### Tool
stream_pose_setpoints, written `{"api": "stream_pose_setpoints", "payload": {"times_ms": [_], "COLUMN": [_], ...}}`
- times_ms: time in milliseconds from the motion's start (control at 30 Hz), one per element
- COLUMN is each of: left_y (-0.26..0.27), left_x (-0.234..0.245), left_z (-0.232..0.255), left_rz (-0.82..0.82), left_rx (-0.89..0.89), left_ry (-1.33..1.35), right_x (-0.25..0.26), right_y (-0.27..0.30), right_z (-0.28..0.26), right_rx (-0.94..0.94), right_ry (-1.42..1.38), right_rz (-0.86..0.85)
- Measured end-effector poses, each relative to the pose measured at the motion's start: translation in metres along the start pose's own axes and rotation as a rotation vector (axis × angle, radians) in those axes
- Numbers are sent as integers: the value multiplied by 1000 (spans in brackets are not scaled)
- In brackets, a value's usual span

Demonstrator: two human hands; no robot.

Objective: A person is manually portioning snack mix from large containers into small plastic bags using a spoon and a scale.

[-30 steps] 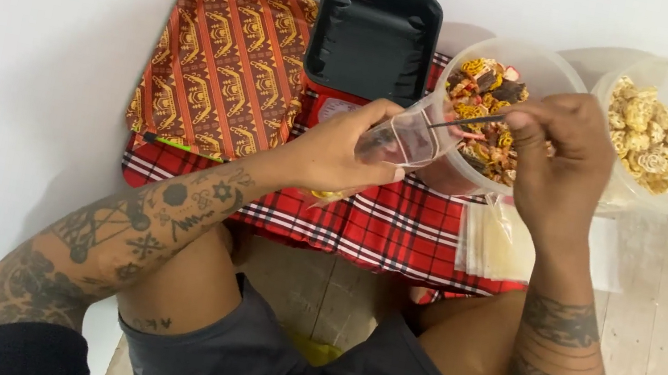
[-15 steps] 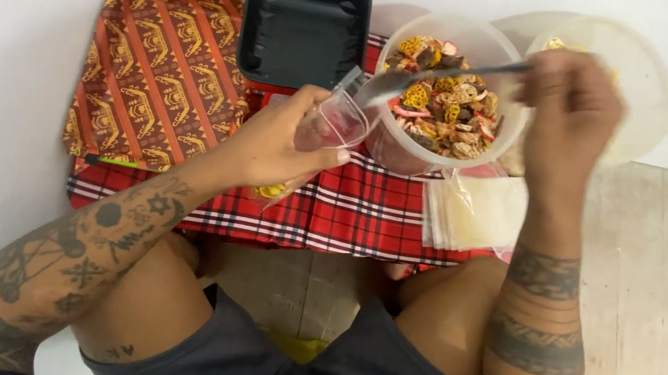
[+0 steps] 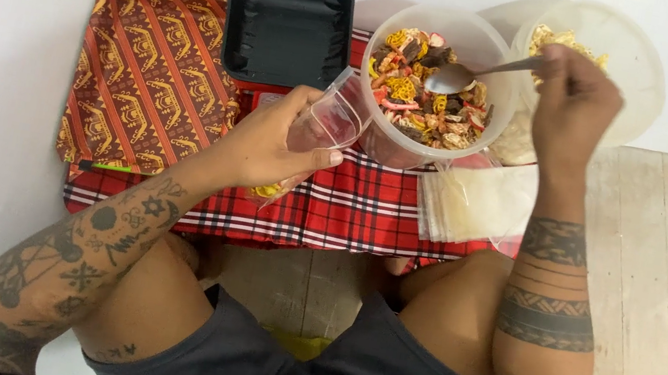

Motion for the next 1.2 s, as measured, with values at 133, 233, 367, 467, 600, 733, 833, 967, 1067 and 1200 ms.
{"api": "stream_pose_setpoints", "payload": {"times_ms": [133, 233, 367, 467, 600, 733, 833, 967, 1067, 1200], "left_y": [-1, 0, -1, 0, 1, -1, -3, -5, -4, -5], "left_x": [-5, -8, -2, -2, 0, -1, -3, -6, -5, -4], "left_z": [2, -1, -8, -4, -6, -6, -13, -18, -16, -22], "left_rz": [-25, -37, 34, 23, 29, 36, 17, 9, 24, 40], "left_rx": [-6, -4, -27, -1, 18, -34, 67, 59, 41, 37], "left_ry": [6, 24, -157, -163, -180, -185, -176, -220, -235, -293], "right_x": [-31, -48, -43, -35, -36, -39, -40, -28, -18, -6], "right_y": [7, 14, 7, 8, 13, 15, 15, 12, 8, 7], "right_z": [0, -5, 9, 12, 23, 31, 32, 41, 39, -3], "right_rx": [-53, -202, -240, -333, -459, -488, -482, -509, -493, -512], "right_ry": [24, -27, -65, -152, -271, -288, -254, -266, -282, -419], "right_rz": [-130, -296, -234, -187, -181, -203, -226, -132, -96, -105]}}
Point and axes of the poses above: each hand's wrist, its own y-axis away from the middle knuckle, its own x-axis out of the back of the hand, z = x × y, the point moved 9 cm from there along -y, towards the middle knuckle, and after that the axes turned 7 degrees about y, right-handed, at the moved point
